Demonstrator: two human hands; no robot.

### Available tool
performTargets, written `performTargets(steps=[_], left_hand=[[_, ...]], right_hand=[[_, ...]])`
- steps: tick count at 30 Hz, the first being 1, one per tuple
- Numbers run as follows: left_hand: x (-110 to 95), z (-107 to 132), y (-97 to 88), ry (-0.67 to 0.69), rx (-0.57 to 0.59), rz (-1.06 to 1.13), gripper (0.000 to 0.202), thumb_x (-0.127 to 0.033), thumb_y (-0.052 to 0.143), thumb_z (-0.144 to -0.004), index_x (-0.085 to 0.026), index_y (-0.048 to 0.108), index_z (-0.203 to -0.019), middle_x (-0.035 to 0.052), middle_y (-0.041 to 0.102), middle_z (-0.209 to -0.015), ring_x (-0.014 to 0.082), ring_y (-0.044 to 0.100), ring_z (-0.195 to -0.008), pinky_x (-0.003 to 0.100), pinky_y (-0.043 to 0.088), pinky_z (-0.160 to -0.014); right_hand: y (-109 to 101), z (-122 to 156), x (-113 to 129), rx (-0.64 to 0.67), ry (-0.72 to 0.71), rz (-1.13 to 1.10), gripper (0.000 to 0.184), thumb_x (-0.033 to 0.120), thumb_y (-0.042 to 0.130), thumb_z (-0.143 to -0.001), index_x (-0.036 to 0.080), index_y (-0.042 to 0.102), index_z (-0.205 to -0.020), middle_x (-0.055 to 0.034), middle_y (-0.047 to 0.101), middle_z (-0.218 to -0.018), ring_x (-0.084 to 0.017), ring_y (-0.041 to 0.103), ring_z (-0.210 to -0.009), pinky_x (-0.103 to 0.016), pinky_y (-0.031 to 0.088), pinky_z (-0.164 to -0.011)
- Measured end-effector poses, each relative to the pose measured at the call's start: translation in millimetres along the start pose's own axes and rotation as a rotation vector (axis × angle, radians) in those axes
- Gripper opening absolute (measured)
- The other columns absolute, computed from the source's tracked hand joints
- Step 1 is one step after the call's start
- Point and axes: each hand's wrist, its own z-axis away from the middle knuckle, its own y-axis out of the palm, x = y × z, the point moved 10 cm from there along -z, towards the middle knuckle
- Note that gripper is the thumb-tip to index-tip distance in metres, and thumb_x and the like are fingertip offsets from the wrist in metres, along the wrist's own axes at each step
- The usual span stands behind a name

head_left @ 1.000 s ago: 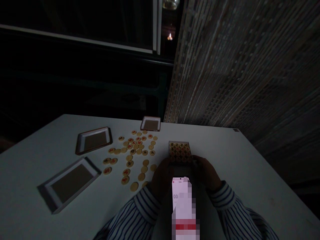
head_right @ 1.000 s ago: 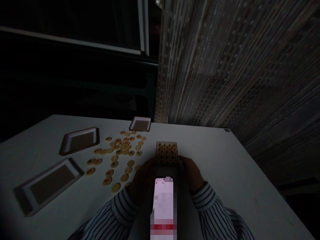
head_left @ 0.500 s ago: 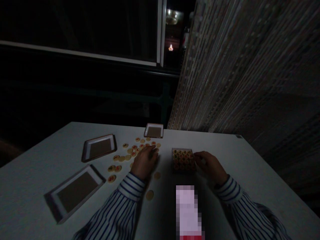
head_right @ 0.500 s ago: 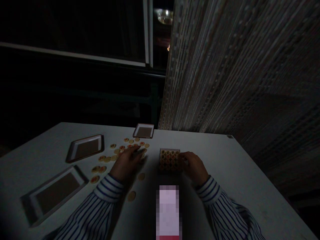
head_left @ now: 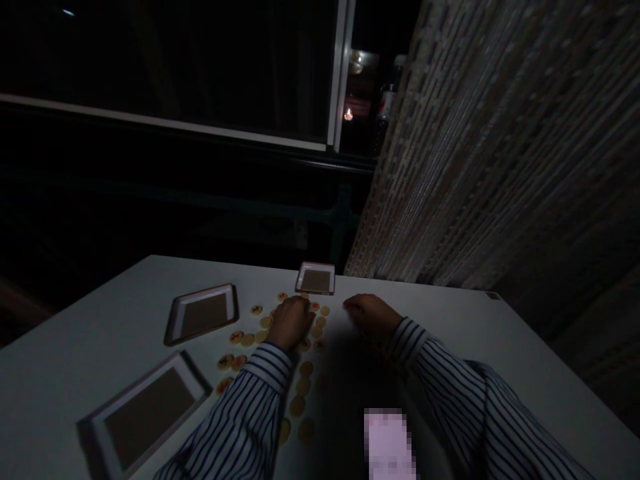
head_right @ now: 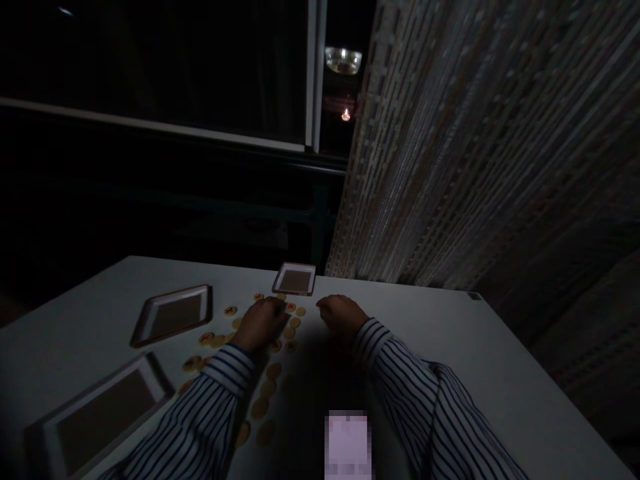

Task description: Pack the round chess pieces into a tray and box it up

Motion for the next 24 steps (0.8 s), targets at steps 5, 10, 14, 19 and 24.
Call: performTargets(steps=[5, 10, 14, 19, 24], left_hand=[[0, -4, 10.1, 0.006, 0.005, -0.003, 0.02, -0.026, 0.048, -0.077, -0.015, 0.06, -0.089, 0.0112, 0.062, -0.097, 0.0223, 0.056, -0.094, 0.031, 0.039, -0.079], [-3, -6, 14.8, 0.065, -0.046, -0.037, 0.018, -0.024, 0.047, -0.077, -0.013, 0.06, -0.086, 0.012, 0.062, -0.092, 0.0218, 0.056, -0.088, 0.031, 0.039, -0.076], [-2, -8, 17.9, 0.078, -0.049, -0.039, 0.02, -0.025, 0.045, -0.079, -0.013, 0.061, -0.085, 0.012, 0.062, -0.091, 0.0214, 0.056, -0.088, 0.031, 0.039, -0.077], [-2, -8, 19.4, 0.079, -0.065, -0.079, 0.022, -0.026, 0.044, -0.081, -0.013, 0.062, -0.083, 0.0114, 0.061, -0.091, 0.0221, 0.055, -0.088, 0.032, 0.038, -0.076], [-4, -7, 18.8, 0.089, -0.08, -0.116, 0.023, -0.025, 0.042, -0.082, -0.013, 0.062, -0.083, 0.0112, 0.06, -0.09, 0.0227, 0.054, -0.088, 0.033, 0.038, -0.075]], right_hand=[[22, -34, 15, 0.079, -0.038, 0.074, 0.035, 0.018, 0.035, -0.081, 0.017, 0.061, -0.104, -0.0082, 0.062, -0.108, -0.018, 0.055, -0.1, -0.026, 0.037, -0.084], [43, -55, 18, 0.137, -0.043, 0.137, 0.029, 0.017, 0.04, -0.076, 0.016, 0.063, -0.094, -0.0096, 0.063, -0.102, -0.019, 0.055, -0.096, -0.027, 0.037, -0.08], [52, -63, 19, 0.168, -0.04, 0.175, 0.027, 0.018, 0.042, -0.075, 0.015, 0.063, -0.091, -0.011, 0.062, -0.1, -0.02, 0.054, -0.096, -0.029, 0.036, -0.081], [56, -65, 23, 0.185, -0.038, 0.202, 0.027, 0.017, 0.04, -0.074, 0.014, 0.063, -0.088, -0.0134, 0.06, -0.098, -0.022, 0.054, -0.095, -0.032, 0.037, -0.079], [58, -65, 23, 0.188, -0.038, 0.199, 0.029, 0.02, 0.04, -0.075, 0.015, 0.062, -0.093, -0.0135, 0.058, -0.102, -0.023, 0.051, -0.1, -0.033, 0.037, -0.08]])
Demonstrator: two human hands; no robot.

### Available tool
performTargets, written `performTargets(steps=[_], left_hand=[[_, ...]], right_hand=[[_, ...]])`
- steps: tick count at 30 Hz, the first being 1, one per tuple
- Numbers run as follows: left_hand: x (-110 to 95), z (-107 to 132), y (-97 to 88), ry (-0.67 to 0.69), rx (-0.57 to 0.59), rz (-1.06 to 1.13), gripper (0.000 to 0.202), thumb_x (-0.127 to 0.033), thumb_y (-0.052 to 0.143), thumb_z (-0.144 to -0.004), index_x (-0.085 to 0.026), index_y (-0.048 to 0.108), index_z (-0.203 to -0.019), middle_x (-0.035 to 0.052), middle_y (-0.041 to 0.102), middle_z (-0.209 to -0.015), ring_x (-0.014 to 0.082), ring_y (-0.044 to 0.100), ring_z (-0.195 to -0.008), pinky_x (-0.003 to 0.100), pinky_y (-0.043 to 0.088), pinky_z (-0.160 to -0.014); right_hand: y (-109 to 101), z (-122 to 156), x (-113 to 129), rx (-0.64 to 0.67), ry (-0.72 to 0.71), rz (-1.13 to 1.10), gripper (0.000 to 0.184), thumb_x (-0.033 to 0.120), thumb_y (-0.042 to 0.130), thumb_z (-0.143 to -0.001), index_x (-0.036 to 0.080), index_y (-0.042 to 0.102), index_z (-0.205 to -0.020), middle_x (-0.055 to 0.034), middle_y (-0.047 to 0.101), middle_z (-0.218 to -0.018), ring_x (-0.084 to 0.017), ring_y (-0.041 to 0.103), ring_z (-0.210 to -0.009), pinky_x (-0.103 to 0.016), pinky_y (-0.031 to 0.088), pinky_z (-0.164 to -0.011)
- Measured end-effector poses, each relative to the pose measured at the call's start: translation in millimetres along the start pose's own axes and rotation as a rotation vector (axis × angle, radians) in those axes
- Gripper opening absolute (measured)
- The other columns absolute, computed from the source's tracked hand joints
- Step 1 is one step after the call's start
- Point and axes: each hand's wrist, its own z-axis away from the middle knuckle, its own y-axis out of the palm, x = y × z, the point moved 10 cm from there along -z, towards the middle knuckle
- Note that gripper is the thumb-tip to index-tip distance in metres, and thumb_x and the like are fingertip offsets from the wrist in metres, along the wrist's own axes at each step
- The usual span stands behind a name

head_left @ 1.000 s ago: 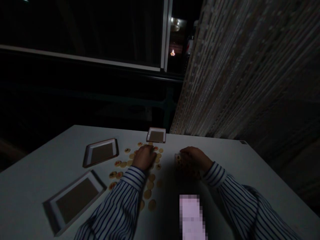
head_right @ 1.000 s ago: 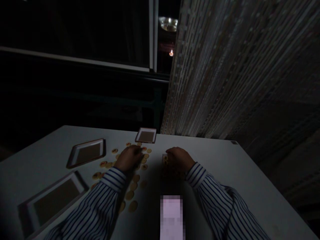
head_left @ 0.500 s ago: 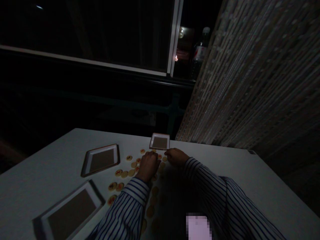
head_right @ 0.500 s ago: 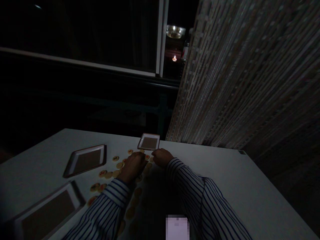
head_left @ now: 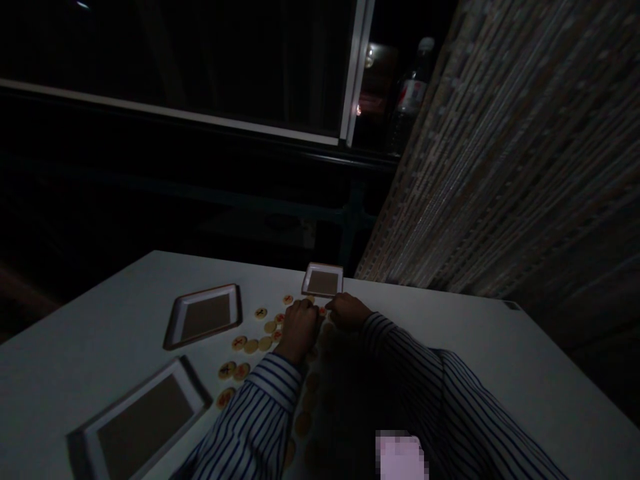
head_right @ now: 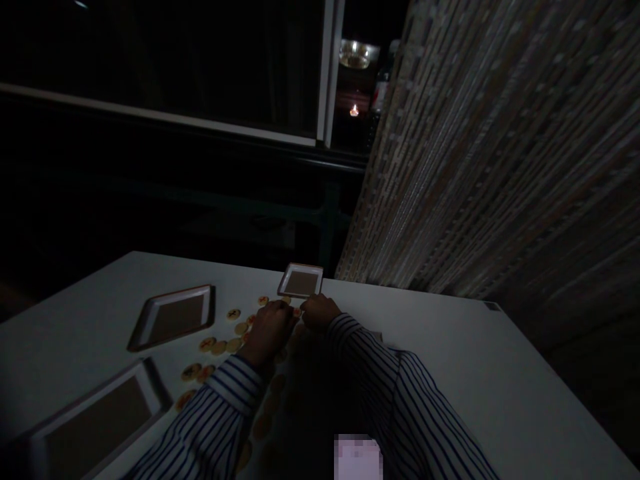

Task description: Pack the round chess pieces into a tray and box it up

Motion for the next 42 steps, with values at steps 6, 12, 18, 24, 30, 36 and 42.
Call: performTargets(steps=[6, 12, 18, 24, 30, 36, 42], left_hand=[[2, 1, 0.6, -0.024, 0.032, 0.007, 0.023, -0.024, 0.041, -0.082, -0.014, 0.062, -0.085, 0.0113, 0.06, -0.094, 0.0224, 0.053, -0.091, 0.033, 0.037, -0.076], [4, -1, -12.9, -0.062, 0.007, 0.119, 0.028, -0.028, 0.037, -0.085, -0.013, 0.06, -0.089, 0.0132, 0.061, -0.096, 0.0226, 0.055, -0.09, 0.034, 0.037, -0.078], [3, -2, -32.6, -0.101, -0.007, 0.311, 0.031, -0.03, 0.036, -0.086, -0.014, 0.059, -0.1, 0.0122, 0.064, -0.097, 0.0206, 0.058, -0.092, 0.03, 0.038, -0.081], [6, -3, -40.5, -0.102, -0.049, 0.472, 0.036, -0.037, 0.032, -0.086, -0.017, 0.057, -0.102, 0.0095, 0.067, -0.094, 0.021, 0.061, -0.088, 0.03, 0.041, -0.077], [-2, -1, -57.6, -0.09, -0.091, 0.742, 0.038, -0.043, 0.039, -0.082, -0.017, 0.057, -0.104, 0.0073, 0.066, -0.097, 0.0191, 0.061, -0.09, 0.029, 0.044, -0.079], [-22, 9, -78.1, -0.061, -0.134, 0.809, 0.034, -0.041, 0.045, -0.081, -0.02, 0.06, -0.104, 0.0042, 0.068, -0.095, 0.0178, 0.061, -0.088, 0.028, 0.045, -0.079], [-43, 13, -83.3, -0.007, -0.158, 0.843, 0.033, -0.036, 0.05, -0.078, -0.019, 0.059, -0.105, 0.0035, 0.066, -0.098, 0.0166, 0.06, -0.091, 0.027, 0.045, -0.081]], right_hand=[[2, 1, -1, -0.008, -0.006, -0.041, 0.03, 0.018, 0.042, -0.074, 0.016, 0.062, -0.095, -0.0122, 0.058, -0.104, -0.023, 0.05, -0.101, -0.033, 0.036, -0.082], [-6, 2, 1, -0.054, -0.06, -0.134, 0.035, 0.012, 0.042, -0.072, 0.019, 0.063, -0.099, -0.0074, 0.062, -0.1, -0.018, 0.053, -0.097, -0.027, 0.036, -0.083], [-27, 10, 4, -0.174, -0.11, -0.278, 0.043, 0.007, 0.04, -0.07, 0.019, 0.06, -0.106, -0.0057, 0.061, -0.106, -0.017, 0.053, -0.098, -0.026, 0.036, -0.086], [-49, 25, 3, -0.271, -0.077, -0.407, 0.035, 0.01, 0.038, -0.075, 0.017, 0.063, -0.098, -0.0056, 0.063, -0.104, -0.015, 0.055, -0.095, -0.025, 0.039, -0.084], [-69, 46, 2, -0.366, -0.1, -0.536, 0.032, 0.014, 0.04, -0.079, 0.019, 0.063, -0.101, -0.0038, 0.063, -0.105, -0.016, 0.055, -0.098, -0.029, 0.039, -0.086], [-80, 74, -4, -0.445, -0.078, -0.684, 0.027, 0.022, 0.043, -0.081, 0.019, 0.064, -0.099, -0.0032, 0.067, -0.093, -0.016, 0.059, -0.09, -0.028, 0.043, -0.081], [-80, 100, -22, -0.546, -0.011, -0.885, 0.023, 0.031, 0.052, -0.078, 0.016, 0.064, -0.091, -0.004, 0.068, -0.088, -0.016, 0.061, -0.083, -0.027, 0.046, -0.076]])
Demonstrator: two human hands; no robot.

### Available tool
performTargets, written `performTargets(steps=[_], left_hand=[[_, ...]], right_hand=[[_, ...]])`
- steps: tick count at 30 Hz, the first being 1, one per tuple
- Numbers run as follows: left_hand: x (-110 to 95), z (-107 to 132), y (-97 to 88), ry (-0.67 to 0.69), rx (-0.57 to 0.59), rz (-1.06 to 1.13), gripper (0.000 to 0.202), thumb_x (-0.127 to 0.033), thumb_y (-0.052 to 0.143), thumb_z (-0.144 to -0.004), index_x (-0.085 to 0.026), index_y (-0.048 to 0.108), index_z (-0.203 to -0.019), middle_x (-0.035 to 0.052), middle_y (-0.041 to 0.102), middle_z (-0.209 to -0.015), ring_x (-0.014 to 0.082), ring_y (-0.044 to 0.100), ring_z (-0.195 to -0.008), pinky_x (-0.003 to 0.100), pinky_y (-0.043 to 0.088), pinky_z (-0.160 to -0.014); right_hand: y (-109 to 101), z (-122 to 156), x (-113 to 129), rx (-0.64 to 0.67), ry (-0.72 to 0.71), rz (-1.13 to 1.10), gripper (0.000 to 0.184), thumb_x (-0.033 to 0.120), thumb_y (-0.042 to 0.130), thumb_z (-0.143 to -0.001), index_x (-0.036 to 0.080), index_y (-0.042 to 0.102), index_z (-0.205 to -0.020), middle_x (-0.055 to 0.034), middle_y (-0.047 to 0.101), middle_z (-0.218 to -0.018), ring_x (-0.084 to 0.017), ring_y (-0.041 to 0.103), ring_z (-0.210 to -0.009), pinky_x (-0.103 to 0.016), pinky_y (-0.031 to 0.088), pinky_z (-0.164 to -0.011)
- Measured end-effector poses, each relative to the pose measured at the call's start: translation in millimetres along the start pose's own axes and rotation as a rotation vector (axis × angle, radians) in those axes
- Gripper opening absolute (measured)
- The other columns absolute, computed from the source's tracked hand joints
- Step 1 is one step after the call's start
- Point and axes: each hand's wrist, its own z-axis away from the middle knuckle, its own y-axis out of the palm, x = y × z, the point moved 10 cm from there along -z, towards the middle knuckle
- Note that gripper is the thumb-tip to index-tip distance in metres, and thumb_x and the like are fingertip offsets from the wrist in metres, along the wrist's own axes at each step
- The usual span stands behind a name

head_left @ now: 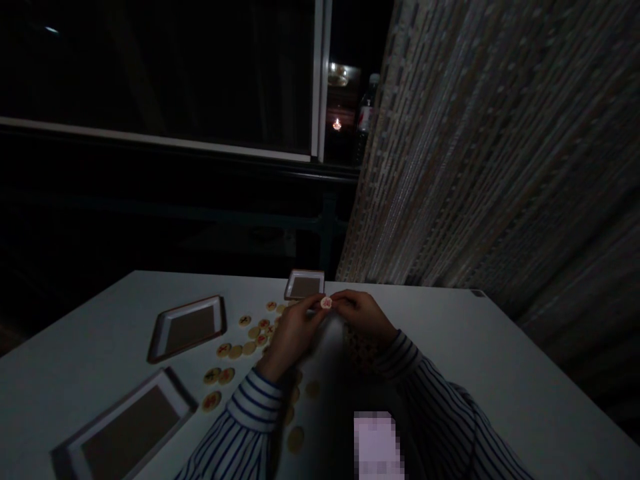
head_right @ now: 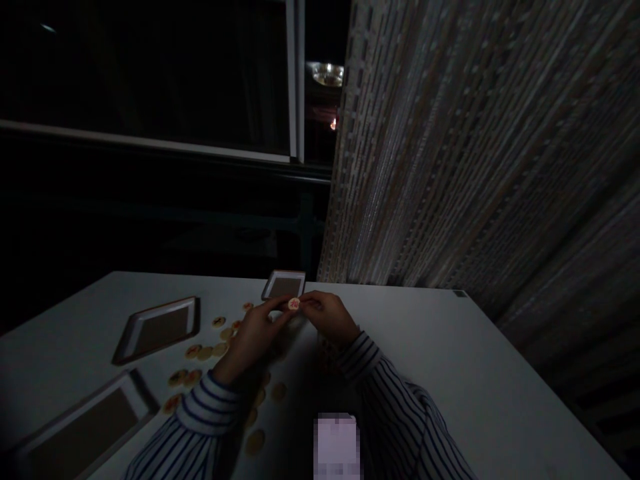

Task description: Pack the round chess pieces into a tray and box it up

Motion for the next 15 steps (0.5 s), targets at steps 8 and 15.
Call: performTargets(steps=[8, 15], left_hand=[[-22, 4, 16.7, 0.031, 0.039, -0.06, 0.034, -0.036, 0.052, -0.078, -0.019, 0.058, -0.107, 0.0045, 0.066, -0.1, 0.0175, 0.059, -0.093, 0.029, 0.044, -0.084], [-26, 3, 31.7, 0.051, 0.054, 0.028, 0.031, -0.032, 0.054, -0.076, -0.019, 0.059, -0.104, 0.0033, 0.066, -0.095, 0.0161, 0.06, -0.089, 0.028, 0.044, -0.082]], right_hand=[[-21, 17, -19, -0.101, 0.09, -0.13, 0.029, 0.042, 0.06, -0.07, 0.016, 0.06, -0.081, -0.0037, 0.067, -0.075, -0.015, 0.062, -0.069, -0.025, 0.048, -0.062], [-33, 24, -22, -0.135, 0.106, -0.132, 0.023, 0.037, 0.06, -0.07, 0.016, 0.061, -0.077, -0.0026, 0.066, -0.071, -0.013, 0.062, -0.066, -0.024, 0.048, -0.06]])
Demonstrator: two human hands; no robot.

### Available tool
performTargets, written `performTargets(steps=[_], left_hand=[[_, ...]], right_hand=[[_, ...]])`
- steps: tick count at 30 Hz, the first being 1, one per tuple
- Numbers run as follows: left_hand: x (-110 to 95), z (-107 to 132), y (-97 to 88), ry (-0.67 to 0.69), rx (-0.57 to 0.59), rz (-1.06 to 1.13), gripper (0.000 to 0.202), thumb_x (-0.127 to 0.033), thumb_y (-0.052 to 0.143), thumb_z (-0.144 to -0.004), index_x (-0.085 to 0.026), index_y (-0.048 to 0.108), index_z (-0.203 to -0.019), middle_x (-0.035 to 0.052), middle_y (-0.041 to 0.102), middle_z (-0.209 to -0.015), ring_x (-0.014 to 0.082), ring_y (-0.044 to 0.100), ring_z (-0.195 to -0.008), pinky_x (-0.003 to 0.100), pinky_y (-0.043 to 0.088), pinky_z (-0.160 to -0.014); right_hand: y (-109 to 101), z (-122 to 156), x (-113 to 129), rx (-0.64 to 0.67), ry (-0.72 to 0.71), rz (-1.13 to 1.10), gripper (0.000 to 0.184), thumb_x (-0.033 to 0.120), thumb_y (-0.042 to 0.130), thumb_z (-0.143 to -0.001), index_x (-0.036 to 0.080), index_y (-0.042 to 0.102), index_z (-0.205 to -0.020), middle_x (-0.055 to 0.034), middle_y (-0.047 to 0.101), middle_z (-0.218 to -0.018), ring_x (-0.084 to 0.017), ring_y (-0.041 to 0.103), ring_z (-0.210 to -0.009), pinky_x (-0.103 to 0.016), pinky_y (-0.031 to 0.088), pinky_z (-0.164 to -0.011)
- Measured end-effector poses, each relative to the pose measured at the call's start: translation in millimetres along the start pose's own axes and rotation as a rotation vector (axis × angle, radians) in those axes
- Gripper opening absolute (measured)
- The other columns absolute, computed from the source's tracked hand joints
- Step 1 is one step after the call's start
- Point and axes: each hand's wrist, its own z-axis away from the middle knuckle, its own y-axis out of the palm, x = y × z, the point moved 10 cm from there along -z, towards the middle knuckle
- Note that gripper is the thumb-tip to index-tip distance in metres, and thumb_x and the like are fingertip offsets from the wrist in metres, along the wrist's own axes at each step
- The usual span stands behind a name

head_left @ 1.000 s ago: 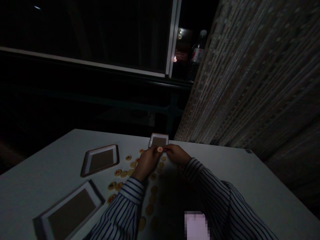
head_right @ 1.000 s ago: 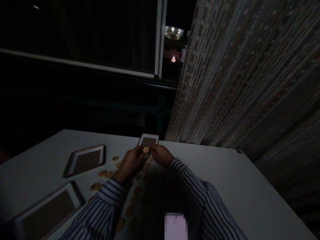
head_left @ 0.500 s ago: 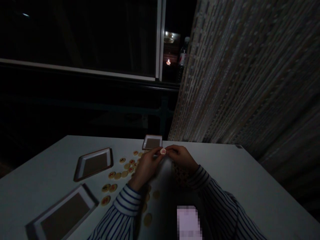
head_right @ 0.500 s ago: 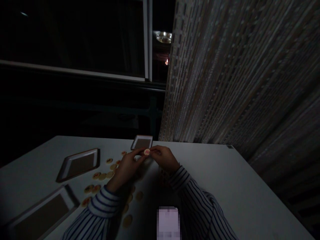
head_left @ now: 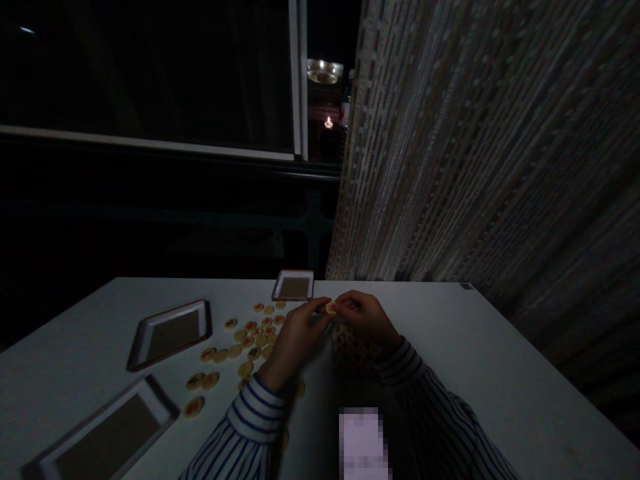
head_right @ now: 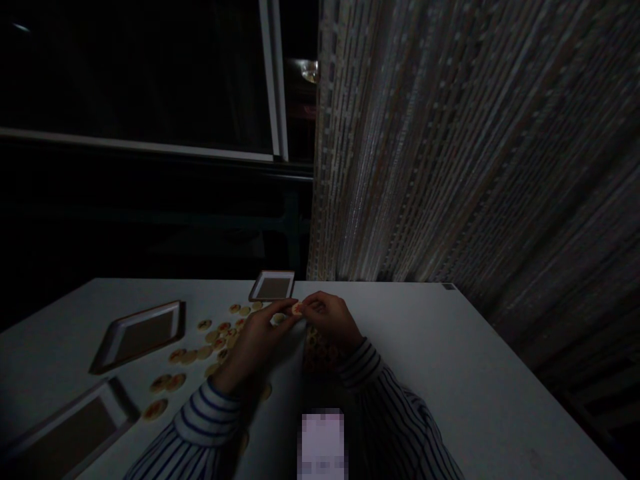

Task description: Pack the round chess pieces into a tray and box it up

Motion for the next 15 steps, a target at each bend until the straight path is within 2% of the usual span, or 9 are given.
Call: performTargets(steps=[8, 15], left_hand=[[18, -4, 22.1, -0.209, 0.06, 0.34, 0.029, -0.032, 0.06, -0.068, -0.014, 0.058, -0.091, 0.001, 0.065, -0.073, 0.0127, 0.06, -0.068, 0.024, 0.048, -0.063], [29, -5, 32.8, -0.325, 0.091, 0.494, 0.032, -0.031, 0.064, -0.063, -0.014, 0.059, -0.09, 0.0005, 0.064, -0.071, 0.0113, 0.059, -0.064, 0.023, 0.046, -0.06]], right_hand=[[-9, 5, -1, -0.007, -0.02, 0.083, 0.016, 0.03, 0.056, -0.072, 0.015, 0.062, -0.076, -0.0032, 0.067, -0.071, -0.013, 0.061, -0.066, -0.025, 0.048, -0.063], [-11, 4, -7, 0.017, -0.018, 0.137, 0.015, 0.029, 0.055, -0.074, 0.016, 0.063, -0.076, -0.002, 0.067, -0.072, -0.013, 0.061, -0.066, -0.024, 0.047, -0.063]])
